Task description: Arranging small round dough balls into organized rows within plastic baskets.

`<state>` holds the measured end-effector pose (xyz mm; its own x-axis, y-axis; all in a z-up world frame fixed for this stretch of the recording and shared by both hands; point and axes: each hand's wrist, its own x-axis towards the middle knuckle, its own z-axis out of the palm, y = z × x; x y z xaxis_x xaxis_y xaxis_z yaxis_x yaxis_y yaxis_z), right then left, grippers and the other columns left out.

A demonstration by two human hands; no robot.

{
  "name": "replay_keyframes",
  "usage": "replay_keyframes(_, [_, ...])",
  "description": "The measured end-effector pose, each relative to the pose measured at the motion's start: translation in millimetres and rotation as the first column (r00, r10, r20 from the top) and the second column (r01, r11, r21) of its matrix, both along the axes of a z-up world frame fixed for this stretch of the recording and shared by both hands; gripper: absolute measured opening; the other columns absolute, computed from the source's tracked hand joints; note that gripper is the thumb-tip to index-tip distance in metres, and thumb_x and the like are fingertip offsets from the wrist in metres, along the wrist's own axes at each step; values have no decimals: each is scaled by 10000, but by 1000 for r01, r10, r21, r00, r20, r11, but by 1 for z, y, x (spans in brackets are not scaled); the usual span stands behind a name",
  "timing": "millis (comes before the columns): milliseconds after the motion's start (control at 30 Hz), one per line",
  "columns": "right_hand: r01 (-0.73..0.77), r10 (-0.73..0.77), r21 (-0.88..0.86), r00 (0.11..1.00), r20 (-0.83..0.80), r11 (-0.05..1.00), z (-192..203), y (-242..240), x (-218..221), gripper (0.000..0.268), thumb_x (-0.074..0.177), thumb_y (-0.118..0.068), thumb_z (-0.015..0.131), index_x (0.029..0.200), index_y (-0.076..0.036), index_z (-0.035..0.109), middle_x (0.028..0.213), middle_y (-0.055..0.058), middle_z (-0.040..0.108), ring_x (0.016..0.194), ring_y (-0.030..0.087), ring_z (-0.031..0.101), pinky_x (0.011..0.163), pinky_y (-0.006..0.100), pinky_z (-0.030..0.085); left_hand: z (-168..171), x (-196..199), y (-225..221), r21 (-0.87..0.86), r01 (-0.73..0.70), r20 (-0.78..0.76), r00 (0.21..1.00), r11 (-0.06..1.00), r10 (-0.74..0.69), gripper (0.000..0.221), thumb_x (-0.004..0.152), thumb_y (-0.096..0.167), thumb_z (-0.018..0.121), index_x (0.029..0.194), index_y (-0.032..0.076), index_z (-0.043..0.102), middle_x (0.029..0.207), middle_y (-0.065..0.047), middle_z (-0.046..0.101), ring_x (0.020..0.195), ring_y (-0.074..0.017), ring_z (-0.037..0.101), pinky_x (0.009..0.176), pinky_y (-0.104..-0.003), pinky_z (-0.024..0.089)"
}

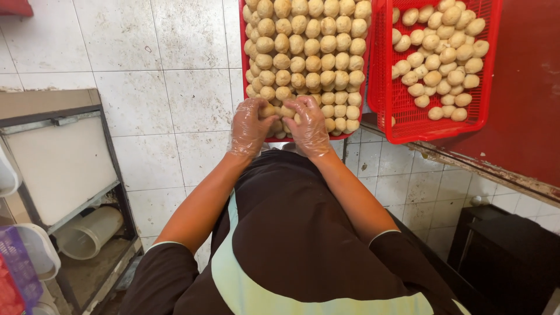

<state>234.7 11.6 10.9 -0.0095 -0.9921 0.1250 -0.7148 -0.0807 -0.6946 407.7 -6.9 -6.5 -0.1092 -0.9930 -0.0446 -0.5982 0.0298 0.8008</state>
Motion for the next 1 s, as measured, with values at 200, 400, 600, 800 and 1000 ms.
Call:
replay_keyframes(200, [0,0,-63,1000,6,998,-13,0,2,511,688,-139,827,1157,-154,624,1015,58,598,962,281,640,809,395,522,-6,1,-1,-116,46,-8,999,992,-48,390,709,268,841,982,140,593,901,-51,533,883,-305,628,741,-394,556])
replay_keyframes(400, [56,-59,50,996,65,997,-4,5,1,522,628,-117,843,1073,-152,573,944,46,573,916,265,647,815,391,538,-2,3,-1,-143,14,-41,999,990,-20,481,610,165,882,992,157,591,915,-30,544,850,-243,631,748,-348,557])
replay_keyframes(600, [-74,63,120,993,97,990,42,14,7,441,659,-127,793,1065,-142,621,934,92,627,923,335,649,824,436,522,14,12,8,-123,-13,-75,997,992,3,454,670,41,827,1063,125,618,955,-61,573,836,-241,638,737,-347,552])
replay_keyframes(800, [-237,238,150,971,14,960,17,9,19,452,743,-205,792,1154,-132,620,994,115,655,995,304,648,886,402,536,37,12,18,-138,77,-149,984,987,-97,476,626,25,772,1063,140,626,934,-73,599,871,-289,638,764,-409,543])
replay_keyframes(1000, [-248,248,77,969,16,966,-4,12,17,440,753,-138,784,1163,-136,623,901,91,638,916,301,649,816,411,548,9,7,23,-201,74,-100,990,977,-96,513,619,33,809,1080,117,600,956,-95,568,888,-326,623,774,-415,540])
